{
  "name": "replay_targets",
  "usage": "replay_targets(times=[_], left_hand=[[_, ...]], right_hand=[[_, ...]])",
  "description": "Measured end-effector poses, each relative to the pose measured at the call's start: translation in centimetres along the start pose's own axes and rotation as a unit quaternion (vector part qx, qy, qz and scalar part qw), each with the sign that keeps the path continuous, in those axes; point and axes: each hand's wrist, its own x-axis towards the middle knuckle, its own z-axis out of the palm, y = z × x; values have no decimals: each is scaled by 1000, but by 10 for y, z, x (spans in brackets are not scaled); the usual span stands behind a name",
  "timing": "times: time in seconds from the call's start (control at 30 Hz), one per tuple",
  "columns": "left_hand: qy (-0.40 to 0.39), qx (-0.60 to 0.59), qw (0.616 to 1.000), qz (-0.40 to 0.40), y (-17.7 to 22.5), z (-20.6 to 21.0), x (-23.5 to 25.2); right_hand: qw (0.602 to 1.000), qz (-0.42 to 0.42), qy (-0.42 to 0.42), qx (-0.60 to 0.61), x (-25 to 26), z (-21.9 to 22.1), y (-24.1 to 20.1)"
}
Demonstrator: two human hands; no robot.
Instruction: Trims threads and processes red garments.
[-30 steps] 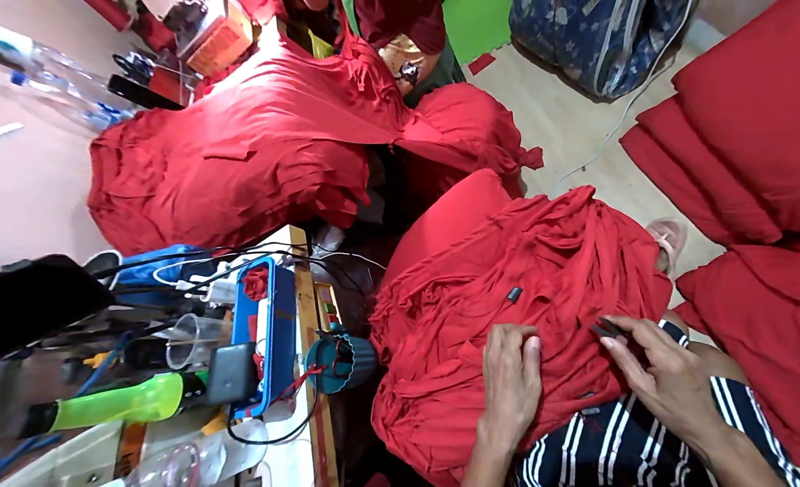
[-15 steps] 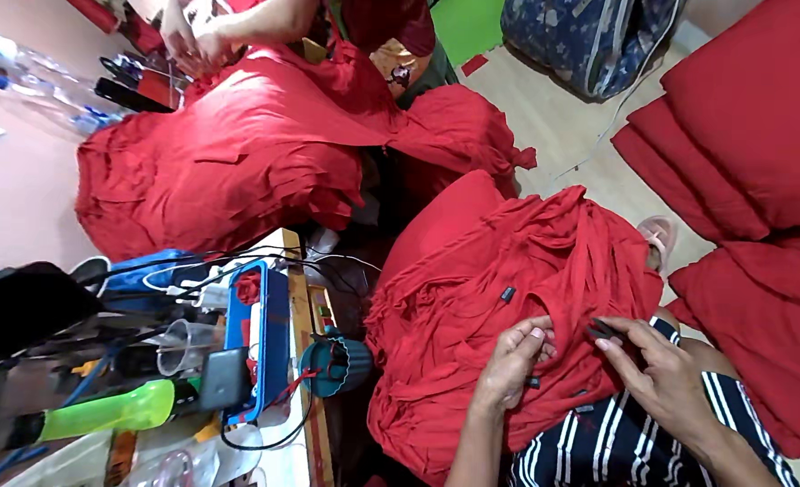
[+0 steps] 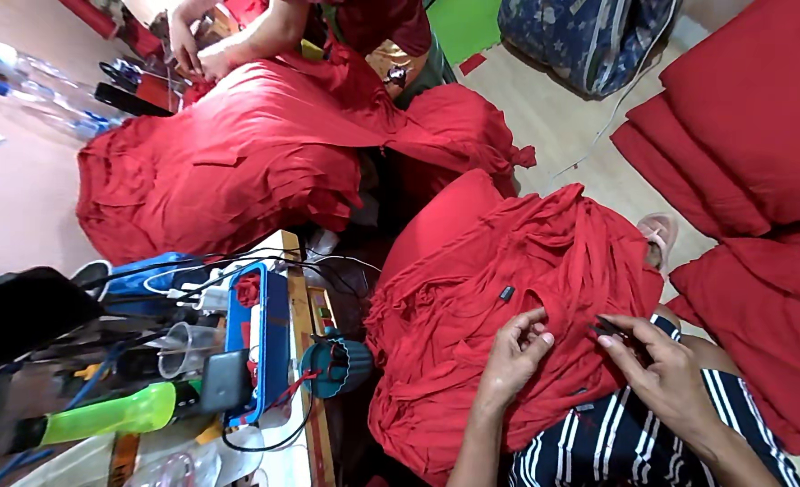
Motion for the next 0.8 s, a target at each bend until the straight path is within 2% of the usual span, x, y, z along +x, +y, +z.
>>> replay_targets(times=[0.17, 0.33, 0.43, 0.5, 0.57, 0.63, 0.7, 0.77, 0.8], left_hand=[[69, 114, 989, 60, -15, 19, -7], [129, 236, 951, 151, -27, 39, -14], [160, 309, 915, 206, -40, 49, -18], [173, 335, 899, 222, -45, 52, -19], [173, 338, 898, 223, -45, 52, -19], [176, 313, 907, 221, -44, 50, -19], [175, 259, 924, 220, -39, 46, -23], [137, 227, 939, 218, -26, 36, -36], [93, 224, 947, 211, -15, 30, -45]], right_hand=[[997, 38, -9, 71, 8, 4, -9], [997, 37, -61, 14, 31, 14, -26], [978, 81, -177, -71, 55, 14, -41], [937, 150, -275, -154, 73, 14, -58], [902, 181, -327, -217, 82, 17, -68], [901, 172, -319, -239, 82, 19, -68], [934, 129, -259, -209, 76, 18, -55], [972, 94, -182, -116, 71, 15, -36], [979, 108, -162, -59, 71, 11, -31]])
